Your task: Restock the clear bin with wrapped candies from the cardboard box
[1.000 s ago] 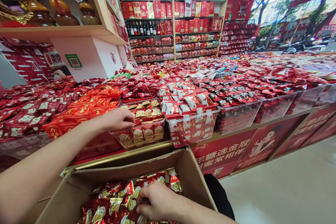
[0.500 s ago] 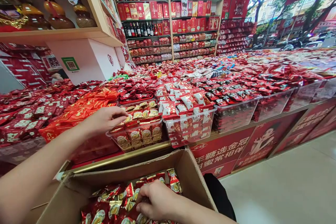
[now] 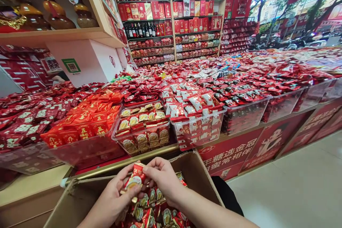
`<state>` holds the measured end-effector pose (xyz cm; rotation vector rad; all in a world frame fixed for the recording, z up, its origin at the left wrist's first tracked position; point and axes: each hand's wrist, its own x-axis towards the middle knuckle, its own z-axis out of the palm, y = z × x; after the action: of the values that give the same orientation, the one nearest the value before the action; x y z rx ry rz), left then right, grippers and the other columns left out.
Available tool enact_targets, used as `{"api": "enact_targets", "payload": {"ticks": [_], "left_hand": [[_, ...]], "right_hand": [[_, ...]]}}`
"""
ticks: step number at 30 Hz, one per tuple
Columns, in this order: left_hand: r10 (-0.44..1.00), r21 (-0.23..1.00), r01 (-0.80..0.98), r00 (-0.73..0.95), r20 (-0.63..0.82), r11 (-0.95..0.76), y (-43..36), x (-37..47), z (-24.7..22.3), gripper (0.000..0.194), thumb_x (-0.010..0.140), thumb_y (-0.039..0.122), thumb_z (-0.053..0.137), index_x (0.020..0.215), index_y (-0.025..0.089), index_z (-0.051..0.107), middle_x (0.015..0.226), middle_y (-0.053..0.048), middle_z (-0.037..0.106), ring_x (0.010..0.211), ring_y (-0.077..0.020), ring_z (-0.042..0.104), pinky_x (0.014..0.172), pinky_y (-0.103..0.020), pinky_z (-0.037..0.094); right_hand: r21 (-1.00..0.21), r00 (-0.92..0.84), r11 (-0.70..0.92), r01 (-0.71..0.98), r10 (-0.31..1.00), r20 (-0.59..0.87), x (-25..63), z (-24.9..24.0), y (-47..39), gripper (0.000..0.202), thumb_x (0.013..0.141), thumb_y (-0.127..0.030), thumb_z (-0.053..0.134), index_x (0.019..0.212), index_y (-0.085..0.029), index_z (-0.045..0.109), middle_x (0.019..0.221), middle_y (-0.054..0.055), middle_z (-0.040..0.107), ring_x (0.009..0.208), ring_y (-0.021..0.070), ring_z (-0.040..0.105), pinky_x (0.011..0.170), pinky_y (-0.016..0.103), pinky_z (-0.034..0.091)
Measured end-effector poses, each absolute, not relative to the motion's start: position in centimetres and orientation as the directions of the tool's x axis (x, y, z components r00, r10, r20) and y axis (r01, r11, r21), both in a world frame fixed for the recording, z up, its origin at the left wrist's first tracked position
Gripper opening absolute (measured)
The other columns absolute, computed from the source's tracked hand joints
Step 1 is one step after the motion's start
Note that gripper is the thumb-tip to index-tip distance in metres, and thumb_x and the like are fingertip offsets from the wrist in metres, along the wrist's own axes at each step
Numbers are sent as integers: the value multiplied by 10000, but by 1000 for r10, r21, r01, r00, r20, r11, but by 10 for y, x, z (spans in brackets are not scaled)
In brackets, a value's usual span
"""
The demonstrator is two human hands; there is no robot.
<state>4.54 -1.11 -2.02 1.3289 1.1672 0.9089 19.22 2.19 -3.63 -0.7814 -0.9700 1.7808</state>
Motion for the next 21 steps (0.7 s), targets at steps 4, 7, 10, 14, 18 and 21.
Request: {"api": "enact_targets", "payload": {"ticks": [4,7,10,14,18,21], "left_hand": [[958,985,28,229,-173,171,-7,39,-17,520,744,267,586,1199,192,345,926,-45,649,659,-131,606,628,-254,473],[951,982,-9,250,-180,188,-8,35,-19,532,758,269,571,1223,185,327,890,-44,657,647,-135,610,576,-236,461],[949,982,5,256,-183,188,-8,33,-19,508,763,289,558,1222,187,366,894,-44,661,659,-146,605,582,-248,469],[960,986,116,241,-145,120,-9,32,-17,333,766,311,546,1075,187,561,919,-35,667,762,-163,583,718,-275,462],[960,980,198,265,-89,36,-12,33,-20,266,759,328,547,945,164,644,840,-37,693,741,-179,586,721,-283,455],[950,987,152,296,-96,52,-13,33,-26,303,744,353,558,972,164,624,867,-51,696,755,-194,605,715,-303,467]], "right_hand": [[-777,-384,-363,-515,908,-169,185,-40,21,279,615,-345,652,643,-133,473,509,-15,554,449,76,490,481,204,324],[-775,-388,-360,-520,907,-161,183,-42,20,255,633,-321,644,647,-135,471,510,-9,557,460,91,512,488,210,320],[-804,-371,-312,-507,920,-124,182,-43,21,233,657,-303,634,651,-133,474,541,1,570,483,92,520,496,211,321],[-840,-344,-257,-478,935,-90,182,-48,21,223,643,-288,657,689,-132,505,563,-27,542,469,48,440,490,196,320],[-896,-363,-219,-386,929,-71,181,-53,18,249,630,-319,667,678,-117,527,543,-28,513,485,51,420,491,197,324],[-917,-363,-204,-342,929,-72,180,-56,19,289,626,-359,660,610,-113,510,513,-23,501,474,51,409,490,202,323]]}}
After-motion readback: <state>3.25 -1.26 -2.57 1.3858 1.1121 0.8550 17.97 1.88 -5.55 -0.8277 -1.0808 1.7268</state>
